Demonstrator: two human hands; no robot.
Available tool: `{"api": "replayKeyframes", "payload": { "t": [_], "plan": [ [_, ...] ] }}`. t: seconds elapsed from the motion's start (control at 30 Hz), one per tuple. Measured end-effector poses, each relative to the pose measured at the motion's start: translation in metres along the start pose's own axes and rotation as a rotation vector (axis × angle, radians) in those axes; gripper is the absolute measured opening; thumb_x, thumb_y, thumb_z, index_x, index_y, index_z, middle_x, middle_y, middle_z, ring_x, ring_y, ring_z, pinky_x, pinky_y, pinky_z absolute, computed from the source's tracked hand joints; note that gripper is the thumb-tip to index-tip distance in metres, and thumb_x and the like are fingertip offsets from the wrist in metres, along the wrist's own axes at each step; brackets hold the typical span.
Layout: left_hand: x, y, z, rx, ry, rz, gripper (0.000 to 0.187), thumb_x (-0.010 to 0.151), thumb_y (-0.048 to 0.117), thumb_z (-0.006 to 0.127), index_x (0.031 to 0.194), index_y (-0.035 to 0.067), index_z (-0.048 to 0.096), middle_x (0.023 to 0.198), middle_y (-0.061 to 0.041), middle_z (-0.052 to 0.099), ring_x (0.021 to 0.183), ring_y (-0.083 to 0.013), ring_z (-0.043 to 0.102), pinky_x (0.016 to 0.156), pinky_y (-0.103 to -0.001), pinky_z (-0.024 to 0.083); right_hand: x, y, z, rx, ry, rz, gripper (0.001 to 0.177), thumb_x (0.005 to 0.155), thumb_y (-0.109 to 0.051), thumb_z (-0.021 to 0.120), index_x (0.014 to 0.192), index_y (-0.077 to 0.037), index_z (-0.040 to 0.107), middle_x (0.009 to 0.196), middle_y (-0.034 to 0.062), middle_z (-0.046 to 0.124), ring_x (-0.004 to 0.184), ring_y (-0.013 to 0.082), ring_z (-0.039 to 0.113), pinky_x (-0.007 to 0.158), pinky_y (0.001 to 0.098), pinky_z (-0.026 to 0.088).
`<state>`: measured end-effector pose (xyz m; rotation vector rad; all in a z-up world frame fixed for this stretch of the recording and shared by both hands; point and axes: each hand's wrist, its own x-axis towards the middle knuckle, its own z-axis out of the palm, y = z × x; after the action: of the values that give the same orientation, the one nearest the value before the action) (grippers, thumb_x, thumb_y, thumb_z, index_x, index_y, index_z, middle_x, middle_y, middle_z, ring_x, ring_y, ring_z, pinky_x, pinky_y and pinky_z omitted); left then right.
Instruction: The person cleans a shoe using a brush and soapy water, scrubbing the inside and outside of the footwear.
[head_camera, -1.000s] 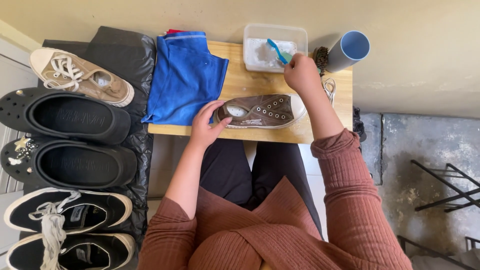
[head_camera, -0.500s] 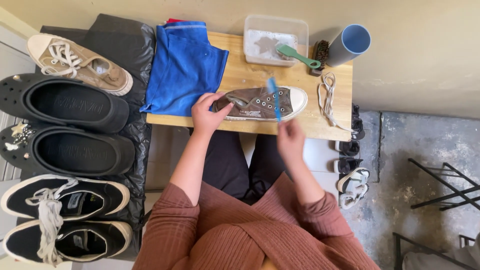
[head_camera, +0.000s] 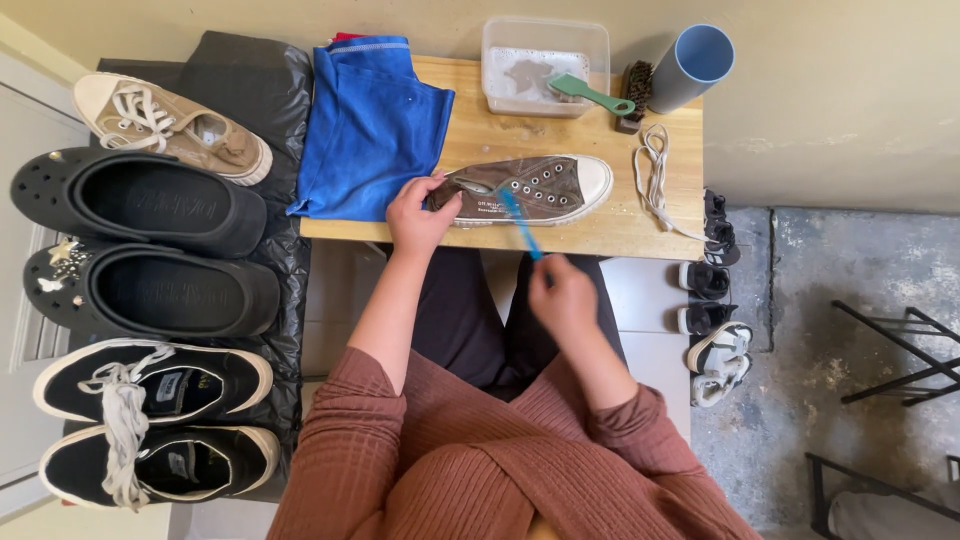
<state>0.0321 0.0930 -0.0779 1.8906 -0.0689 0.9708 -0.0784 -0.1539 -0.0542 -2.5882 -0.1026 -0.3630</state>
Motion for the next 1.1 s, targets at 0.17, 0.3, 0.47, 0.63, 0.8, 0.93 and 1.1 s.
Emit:
{"api": "replayKeyframes", "payload": {
  "t": [0.17,0.3,0.47,0.63,0.8,0.93,1.1],
  "plan": [
    [0.003,0.009,-0.003,0.018,0.003,-0.015,0.024,0.063,0.003,0.088,0.08,0.007,0.071,0.085,-0.006,0.078,0.08,-0.0276,0.077,0.071,-0.036,0.065,-0.021,0.004,0.032,0.01,0.101,-0.05,0.012,0.089,-0.017,0.068,0.078,-0.016,0.064,0.059,0.0133,0.063,0.063,0.0394,0.069,0.058,0.0478,0.055],
    [-0.001,-0.006,0.002,0.038,0.016,0.0,0.027,0.061,0.006,0.091,0.078,0.009,0.069,0.086,-0.004,0.078,0.08,-0.0251,0.076,0.071,-0.034,0.064,-0.005,0.015,0.001,0.013,0.105,-0.03,0.005,0.088,-0.017,0.069,0.083,-0.016,0.069,0.064,0.0137,0.066,0.07,0.0405,0.07,0.061,0.0512,0.054],
    [-0.001,-0.01,0.002,0.014,0.004,-0.007,0.028,0.064,0.009,0.093,0.077,0.009,0.068,0.087,-0.004,0.079,0.081,-0.0238,0.077,0.071,-0.032,0.064,-0.021,0.012,0.029,0.061,0.148,-0.054,0.013,0.089,-0.013,0.068,0.078,-0.015,0.065,0.062,0.0105,0.064,0.065,0.0362,0.07,0.059,0.0434,0.055],
    [0.0,-0.01,0.0,0.01,0.002,-0.007,0.028,0.065,0.008,0.094,0.076,0.008,0.068,0.085,-0.006,0.078,0.08,-0.0249,0.077,0.07,-0.031,0.063,-0.005,0.016,0.009,0.067,0.168,-0.079,0.009,0.087,-0.014,0.072,0.08,-0.017,0.068,0.064,0.0083,0.066,0.069,0.035,0.071,0.06,0.0438,0.055],
    [0.001,-0.01,-0.001,-0.005,-0.011,0.005,0.028,0.065,0.01,0.096,0.076,0.009,0.07,0.084,-0.006,0.079,0.078,-0.0233,0.077,0.068,-0.029,0.062,-0.022,-0.015,0.049,0.128,0.128,-0.17,0.023,0.088,-0.01,0.069,0.069,-0.017,0.06,0.056,0.0013,0.062,0.056,0.027,0.068,0.055,0.0323,0.055],
    [0.0,-0.01,-0.002,-0.035,-0.027,0.003,0.028,0.065,0.007,0.095,0.077,0.006,0.069,0.085,-0.009,0.078,0.077,-0.0254,0.076,0.069,-0.029,0.062,0.001,0.02,0.033,0.107,0.179,-0.097,0.01,0.083,-0.015,0.072,0.076,-0.016,0.066,0.061,0.0095,0.062,0.065,0.0374,0.068,0.056,0.0468,0.053],
    [0.0,-0.01,-0.001,-0.033,-0.027,-0.003,0.028,0.066,0.008,0.096,0.077,0.007,0.07,0.085,-0.008,0.079,0.077,-0.0244,0.076,0.069,-0.028,0.061,-0.025,-0.009,0.059,0.059,0.17,-0.191,0.02,0.087,-0.013,0.07,0.071,-0.018,0.059,0.057,0.0047,0.059,0.053,0.0312,0.066,0.052,0.0382,0.054]
  ]
}}
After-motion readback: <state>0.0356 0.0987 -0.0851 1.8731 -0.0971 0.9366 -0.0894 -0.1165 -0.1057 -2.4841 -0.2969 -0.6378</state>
